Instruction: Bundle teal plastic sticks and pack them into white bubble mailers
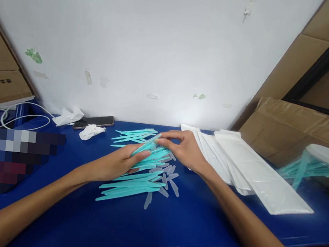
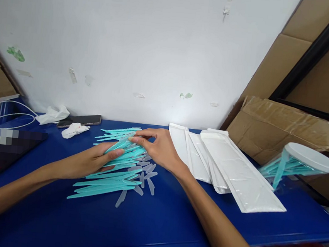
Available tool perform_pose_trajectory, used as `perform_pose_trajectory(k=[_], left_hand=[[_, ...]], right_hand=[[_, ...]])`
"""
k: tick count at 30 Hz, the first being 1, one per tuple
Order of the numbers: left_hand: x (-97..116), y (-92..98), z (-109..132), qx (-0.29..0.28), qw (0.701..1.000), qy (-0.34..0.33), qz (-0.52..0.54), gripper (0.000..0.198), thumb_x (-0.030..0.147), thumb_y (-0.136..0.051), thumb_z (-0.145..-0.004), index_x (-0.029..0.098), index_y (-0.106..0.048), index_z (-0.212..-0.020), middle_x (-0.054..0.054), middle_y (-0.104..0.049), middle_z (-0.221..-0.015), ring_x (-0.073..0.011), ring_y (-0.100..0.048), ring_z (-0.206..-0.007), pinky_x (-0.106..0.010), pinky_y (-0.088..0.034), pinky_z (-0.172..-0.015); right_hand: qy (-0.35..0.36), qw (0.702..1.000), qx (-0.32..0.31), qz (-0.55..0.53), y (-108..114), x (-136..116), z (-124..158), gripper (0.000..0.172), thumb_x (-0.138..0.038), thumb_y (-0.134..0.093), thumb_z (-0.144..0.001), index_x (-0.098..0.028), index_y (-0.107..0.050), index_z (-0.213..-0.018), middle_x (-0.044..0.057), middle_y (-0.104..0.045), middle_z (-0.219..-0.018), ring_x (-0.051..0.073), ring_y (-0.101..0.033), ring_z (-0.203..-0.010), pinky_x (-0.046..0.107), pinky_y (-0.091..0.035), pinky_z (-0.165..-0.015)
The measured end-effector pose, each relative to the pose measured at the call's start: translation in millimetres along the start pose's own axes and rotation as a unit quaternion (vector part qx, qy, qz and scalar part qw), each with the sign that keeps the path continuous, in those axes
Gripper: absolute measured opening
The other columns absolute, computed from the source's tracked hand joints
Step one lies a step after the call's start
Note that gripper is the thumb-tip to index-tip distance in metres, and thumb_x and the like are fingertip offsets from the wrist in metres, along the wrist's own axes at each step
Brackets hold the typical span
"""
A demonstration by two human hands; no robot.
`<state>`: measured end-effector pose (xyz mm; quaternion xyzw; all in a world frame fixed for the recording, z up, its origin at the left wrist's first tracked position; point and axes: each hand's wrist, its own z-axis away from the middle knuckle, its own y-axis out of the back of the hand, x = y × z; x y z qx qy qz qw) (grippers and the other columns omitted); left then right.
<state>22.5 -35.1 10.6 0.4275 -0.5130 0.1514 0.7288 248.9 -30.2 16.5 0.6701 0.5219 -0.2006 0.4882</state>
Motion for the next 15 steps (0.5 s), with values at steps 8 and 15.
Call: perform_pose_trajectory(k=[8,15], left_hand=[[0.4,-0.2,-3.4,0.006,1.000,0.011,0.008,0.045,0.060,-0.052,-0.089,0.023,-0.030,-0.073,0.004,-0.023,-0.076,-0.0123,-0.026,-0.066,-0.023,-0.051,-0.067],[8.0,3.4,1.9,0.010,0.998,0.045,0.053,0.044,0.060,-0.059,-0.082,0.023,-0.037,-0.073,0.004,-0.028,-0.079,-0.0122,-0.034,-0.070,-0.031,-0.056,-0.085]], right_hand=[[-0.005,1.000,-0.017,-0.003,3.7,0.8,-3.5,0.017,-0.042,-0.072,-0.083,-0.028,-0.081,-0.086,0.001,-0.079,-0.092,0.024,-0.071,-0.093,0.038,-0.054,-0.082],[-0.015,1.000,-0.019,-0.010,5.5,2.1,-4.9,0.017,-0.042,-0.073,-0.082,-0.028,-0.081,-0.087,0.002,-0.079,-0.090,0.023,-0.071,-0.090,0.036,-0.055,-0.078]])
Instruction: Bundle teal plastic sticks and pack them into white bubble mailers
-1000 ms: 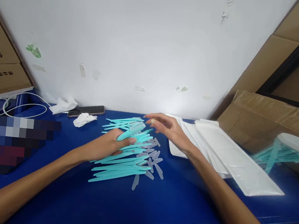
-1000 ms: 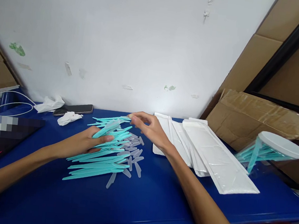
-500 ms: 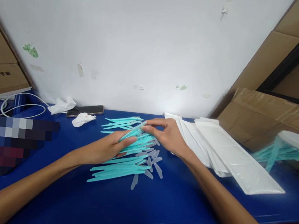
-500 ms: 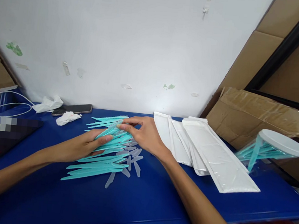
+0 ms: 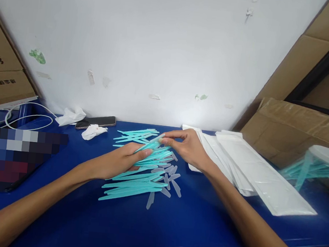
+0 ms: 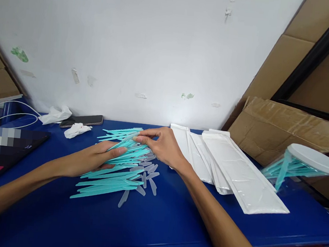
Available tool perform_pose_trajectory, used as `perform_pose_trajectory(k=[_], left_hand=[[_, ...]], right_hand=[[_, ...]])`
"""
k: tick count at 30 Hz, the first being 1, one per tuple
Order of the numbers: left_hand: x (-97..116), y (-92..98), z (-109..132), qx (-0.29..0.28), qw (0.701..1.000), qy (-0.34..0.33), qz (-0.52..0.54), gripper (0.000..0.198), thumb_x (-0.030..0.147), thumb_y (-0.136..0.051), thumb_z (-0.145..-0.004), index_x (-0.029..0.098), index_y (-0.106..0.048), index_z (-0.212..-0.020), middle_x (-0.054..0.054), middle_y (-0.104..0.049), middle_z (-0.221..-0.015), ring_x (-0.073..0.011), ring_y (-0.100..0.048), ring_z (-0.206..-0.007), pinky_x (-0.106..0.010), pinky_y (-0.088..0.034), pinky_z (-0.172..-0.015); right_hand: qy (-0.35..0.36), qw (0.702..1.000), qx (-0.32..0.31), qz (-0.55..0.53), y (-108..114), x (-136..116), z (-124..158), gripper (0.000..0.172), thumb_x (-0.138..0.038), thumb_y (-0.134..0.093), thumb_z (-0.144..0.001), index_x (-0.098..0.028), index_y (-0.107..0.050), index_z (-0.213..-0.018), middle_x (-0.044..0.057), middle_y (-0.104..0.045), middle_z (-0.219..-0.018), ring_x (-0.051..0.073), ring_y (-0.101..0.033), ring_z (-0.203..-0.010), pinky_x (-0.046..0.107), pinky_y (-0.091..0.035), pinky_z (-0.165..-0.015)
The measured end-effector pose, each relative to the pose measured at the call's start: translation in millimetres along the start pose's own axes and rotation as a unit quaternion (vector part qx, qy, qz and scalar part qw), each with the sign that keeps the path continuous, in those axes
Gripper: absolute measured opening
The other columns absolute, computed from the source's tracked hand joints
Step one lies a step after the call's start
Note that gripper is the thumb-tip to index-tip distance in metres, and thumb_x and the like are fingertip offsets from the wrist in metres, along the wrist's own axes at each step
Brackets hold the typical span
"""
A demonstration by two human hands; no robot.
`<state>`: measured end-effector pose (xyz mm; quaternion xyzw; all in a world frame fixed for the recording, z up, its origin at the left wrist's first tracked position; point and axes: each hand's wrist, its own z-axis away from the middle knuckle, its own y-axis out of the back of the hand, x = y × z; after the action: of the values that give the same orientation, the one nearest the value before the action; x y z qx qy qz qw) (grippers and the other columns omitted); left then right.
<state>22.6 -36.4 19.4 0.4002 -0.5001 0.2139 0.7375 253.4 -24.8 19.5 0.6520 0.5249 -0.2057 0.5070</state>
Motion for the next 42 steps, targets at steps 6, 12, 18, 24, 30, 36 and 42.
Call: perform_pose_trajectory(k=[6,12,18,24,30,36,42], left_hand=[[-2,2.1,1,-0.009,1.000,0.004,0.015,0.043,0.059,-0.062,-0.081,0.023,-0.041,-0.074,0.004,-0.029,-0.080,-0.0114,-0.035,-0.069,-0.030,-0.055,-0.088],[-5,9.7,1,0.012,1.000,0.013,-0.017,0.048,0.070,-0.057,-0.080,0.022,-0.050,-0.078,0.004,-0.034,-0.077,-0.0111,-0.038,-0.065,-0.032,-0.058,-0.079],[-15,15.6,-5,0.070,0.997,0.021,-0.021,0.053,0.075,-0.057,-0.076,0.022,-0.053,-0.079,0.001,-0.038,-0.085,-0.0135,-0.044,-0.073,-0.029,-0.059,-0.075],[-21,14.5,-9,0.051,0.998,0.021,-0.004,0.055,0.069,-0.058,-0.080,0.022,-0.032,-0.071,0.003,-0.023,-0.082,-0.0099,-0.031,-0.066,-0.032,-0.059,-0.082],[-18,10.6,-8,-0.004,1.000,-0.019,-0.018,0.051,0.057,-0.056,-0.088,0.024,-0.021,-0.072,0.004,-0.013,-0.078,-0.0100,-0.019,-0.061,-0.031,-0.058,-0.077],[-22,7.5,-9,-0.014,0.997,-0.027,-0.072,0.050,0.056,-0.047,-0.093,0.023,-0.018,-0.069,0.006,-0.012,-0.070,-0.0092,-0.028,-0.053,-0.030,-0.056,-0.070],[-17,5.6,-7,-0.039,0.991,-0.049,-0.119,0.042,0.053,-0.042,-0.096,0.023,-0.032,-0.070,0.007,-0.033,-0.058,-0.0106,-0.041,-0.050,-0.024,-0.044,-0.054]], right_hand=[[0.001,1.000,-0.011,0.010,1,2,0,0.019,-0.042,-0.071,-0.083,-0.027,-0.081,-0.088,0.002,-0.079,-0.090,0.023,-0.071,-0.088,0.036,-0.055,-0.078],[-0.007,1.000,0.017,-0.020,13,9,-3,0.023,-0.043,-0.070,-0.083,-0.022,-0.080,-0.088,0.005,-0.078,-0.085,0.021,-0.071,-0.083,0.036,-0.055,-0.078],[-0.023,0.999,-0.012,0.024,28,26,-6,0.025,-0.043,-0.070,-0.082,-0.022,-0.080,-0.092,0.006,-0.078,-0.096,0.022,-0.069,-0.092,0.035,-0.052,-0.082],[-0.042,0.991,-0.110,0.068,12,45,-5,0.019,-0.037,-0.075,-0.078,-0.022,-0.079,-0.089,0.004,-0.077,-0.086,0.018,-0.068,-0.075,0.032,-0.052,-0.073],[-0.026,0.993,-0.113,-0.034,18,19,-1,0.031,-0.045,-0.056,-0.094,-0.022,-0.074,-0.104,0.006,-0.075,-0.109,0.021,-0.066,-0.106,0.036,-0.048,-0.095],[-0.027,0.976,-0.182,-0.114,7,7,3,0.026,-0.044,-0.071,-0.084,-0.018,-0.070,-0.081,-0.001,-0.064,-0.074,0.012,-0.057,-0.069,0.025,-0.043,-0.062],[-0.062,0.981,-0.149,-0.103,5,16,1,0.030,-0.044,-0.078,-0.076,-0.016,-0.071,-0.072,-0.004,-0.059,-0.059,0.009,-0.048,-0.055,0.025,-0.034,-0.052]])
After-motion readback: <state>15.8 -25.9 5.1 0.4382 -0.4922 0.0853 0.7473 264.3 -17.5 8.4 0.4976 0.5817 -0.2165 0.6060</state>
